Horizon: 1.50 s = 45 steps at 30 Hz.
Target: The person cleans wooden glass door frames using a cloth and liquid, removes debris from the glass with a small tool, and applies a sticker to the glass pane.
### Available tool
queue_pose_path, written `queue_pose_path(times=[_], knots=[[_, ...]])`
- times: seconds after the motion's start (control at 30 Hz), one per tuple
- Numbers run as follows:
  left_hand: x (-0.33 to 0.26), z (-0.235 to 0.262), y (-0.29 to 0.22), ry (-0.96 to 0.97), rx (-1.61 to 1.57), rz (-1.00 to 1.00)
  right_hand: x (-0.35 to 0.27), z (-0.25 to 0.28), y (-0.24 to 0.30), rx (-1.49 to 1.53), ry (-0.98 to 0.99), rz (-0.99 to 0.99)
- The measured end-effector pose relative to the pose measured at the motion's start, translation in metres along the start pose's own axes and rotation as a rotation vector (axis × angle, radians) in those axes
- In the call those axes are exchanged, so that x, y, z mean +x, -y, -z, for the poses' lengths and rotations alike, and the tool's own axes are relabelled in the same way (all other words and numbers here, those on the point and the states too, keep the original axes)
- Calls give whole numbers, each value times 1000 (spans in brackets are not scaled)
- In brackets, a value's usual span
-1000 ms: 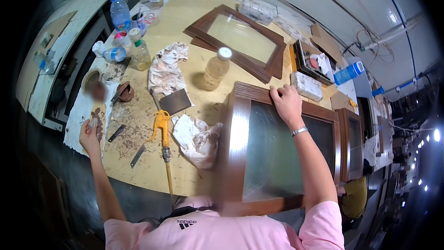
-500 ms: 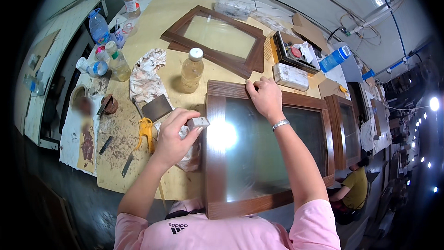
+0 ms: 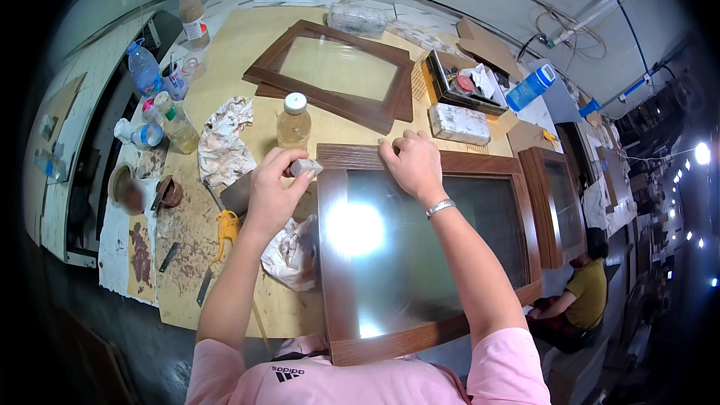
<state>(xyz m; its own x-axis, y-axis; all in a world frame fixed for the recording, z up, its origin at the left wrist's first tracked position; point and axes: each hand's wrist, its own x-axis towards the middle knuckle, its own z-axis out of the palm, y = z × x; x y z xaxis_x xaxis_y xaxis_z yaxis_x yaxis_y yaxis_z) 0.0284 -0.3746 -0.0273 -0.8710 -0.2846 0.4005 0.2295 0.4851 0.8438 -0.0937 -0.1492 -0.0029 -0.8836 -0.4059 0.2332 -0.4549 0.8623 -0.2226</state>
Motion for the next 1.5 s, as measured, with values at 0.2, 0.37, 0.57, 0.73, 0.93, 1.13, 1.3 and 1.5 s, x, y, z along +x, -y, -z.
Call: queue_pose_path(times=[0.2,0.37,0.57,0.73,0.93,1.13,1.3,1.5], knots=[[48,-10,21,-42,32,62,1,-5,-1,-7,-61,25],[14,0,3,10,49,46,-1,-6,-4,15,-36,14],[-94,42,-56,263,-29,21,0,-7,-5,4,-63,29],[-81,43,-55,195,-19,127,0,-10,-10,-34,-55,34],[-85,32,-59,170,56,100,1,-5,-3,9,-36,25],[-160,68,-99,398,5,163,0,-7,-6,16,-45,24],[-149,44,-95,165,89,97,0,-2,0,44,5,4],[-222,72,-128,368,68,128,0,-1,-4,20,23,-9]])
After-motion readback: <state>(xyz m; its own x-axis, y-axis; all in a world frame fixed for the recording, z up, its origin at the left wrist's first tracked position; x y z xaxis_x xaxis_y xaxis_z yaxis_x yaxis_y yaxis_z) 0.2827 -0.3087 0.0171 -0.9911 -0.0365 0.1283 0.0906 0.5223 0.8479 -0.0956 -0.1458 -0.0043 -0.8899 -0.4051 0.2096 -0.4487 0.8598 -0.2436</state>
